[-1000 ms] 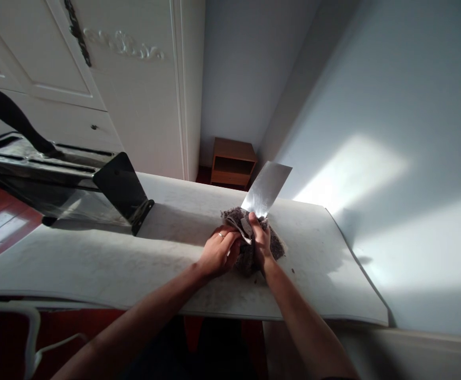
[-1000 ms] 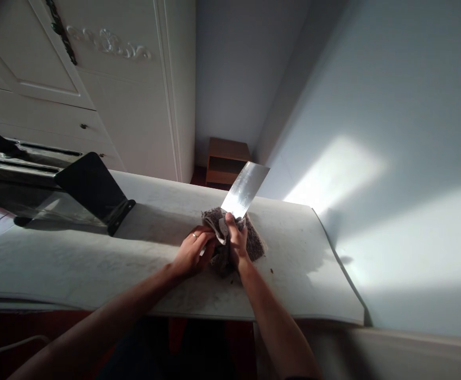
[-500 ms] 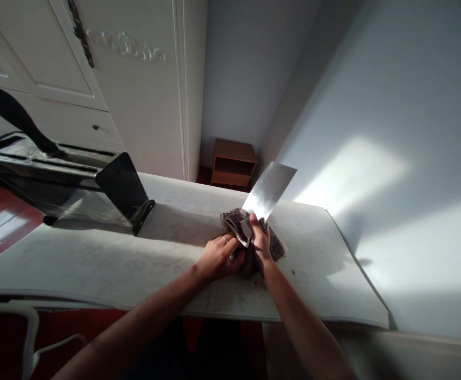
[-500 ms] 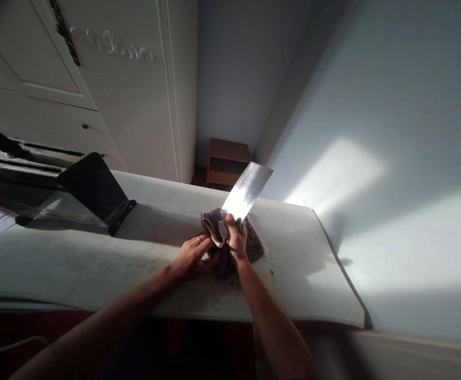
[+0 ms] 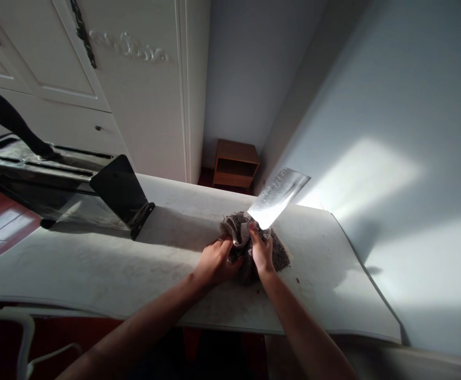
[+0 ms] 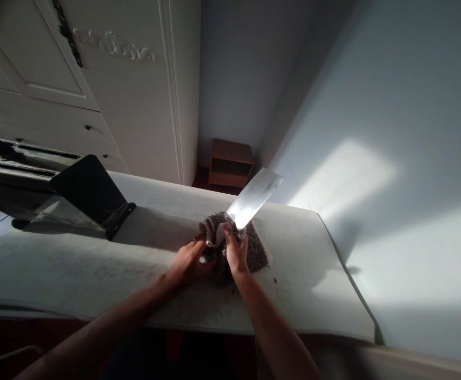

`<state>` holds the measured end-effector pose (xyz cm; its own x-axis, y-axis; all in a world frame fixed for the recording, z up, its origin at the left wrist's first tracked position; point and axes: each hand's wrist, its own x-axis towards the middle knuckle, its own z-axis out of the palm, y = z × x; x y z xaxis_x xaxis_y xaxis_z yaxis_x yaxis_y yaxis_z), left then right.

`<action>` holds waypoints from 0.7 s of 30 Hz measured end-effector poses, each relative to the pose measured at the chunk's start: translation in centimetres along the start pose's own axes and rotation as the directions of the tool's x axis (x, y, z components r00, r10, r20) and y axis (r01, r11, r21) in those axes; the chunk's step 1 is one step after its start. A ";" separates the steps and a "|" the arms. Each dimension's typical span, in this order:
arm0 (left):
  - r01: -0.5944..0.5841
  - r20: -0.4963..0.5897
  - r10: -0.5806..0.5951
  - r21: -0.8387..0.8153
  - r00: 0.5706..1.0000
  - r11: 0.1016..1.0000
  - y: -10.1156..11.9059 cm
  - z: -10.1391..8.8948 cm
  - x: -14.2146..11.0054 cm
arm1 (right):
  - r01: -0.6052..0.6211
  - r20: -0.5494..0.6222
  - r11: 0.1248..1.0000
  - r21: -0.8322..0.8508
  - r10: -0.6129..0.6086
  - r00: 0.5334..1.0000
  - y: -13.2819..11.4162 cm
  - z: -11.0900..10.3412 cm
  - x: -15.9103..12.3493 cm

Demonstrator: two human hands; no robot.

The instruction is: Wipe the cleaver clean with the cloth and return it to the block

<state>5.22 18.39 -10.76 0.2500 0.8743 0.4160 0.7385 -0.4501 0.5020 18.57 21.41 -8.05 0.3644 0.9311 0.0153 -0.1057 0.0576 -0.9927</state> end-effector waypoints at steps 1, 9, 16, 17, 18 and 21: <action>-0.006 -0.011 0.006 -0.003 1.000 1.000 0.0 0.1 0.0 | 0.002 0.000 1.000 -0.008 -0.002 1.000 -0.1 0.0 -0.1; -0.009 0.010 0.009 0.025 1.000 1.000 0.2 -0.2 0.0 | 0.106 0.082 0.993 -0.045 -0.102 0.991 0.3 0.1 -0.2; 0.050 0.234 -0.070 0.091 0.970 0.995 0.3 -1.2 0.4 | 0.235 0.240 0.968 -0.088 -0.208 0.948 1.3 -0.1 -0.7; 0.063 0.251 -0.080 0.078 0.965 0.995 0.3 -1.3 0.5 | 0.233 0.261 0.969 -0.088 -0.203 0.944 1.3 -0.2 -0.7; 0.074 0.262 -0.088 0.063 0.961 0.995 0.4 -1.5 0.6 | 0.223 0.274 0.971 -0.084 -0.193 0.942 1.3 -0.3 -0.7; 0.129 0.268 -0.128 0.012 0.955 0.992 0.6 -1.7 0.7 | 0.170 0.285 0.984 -0.056 -0.147 0.947 1.0 -0.4 -0.3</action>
<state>4.79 18.43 -8.82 0.3123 0.9411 0.1296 0.7722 -0.3309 0.5424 18.77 21.05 -9.11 0.0966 0.9761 0.1948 0.0094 0.1948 -0.9808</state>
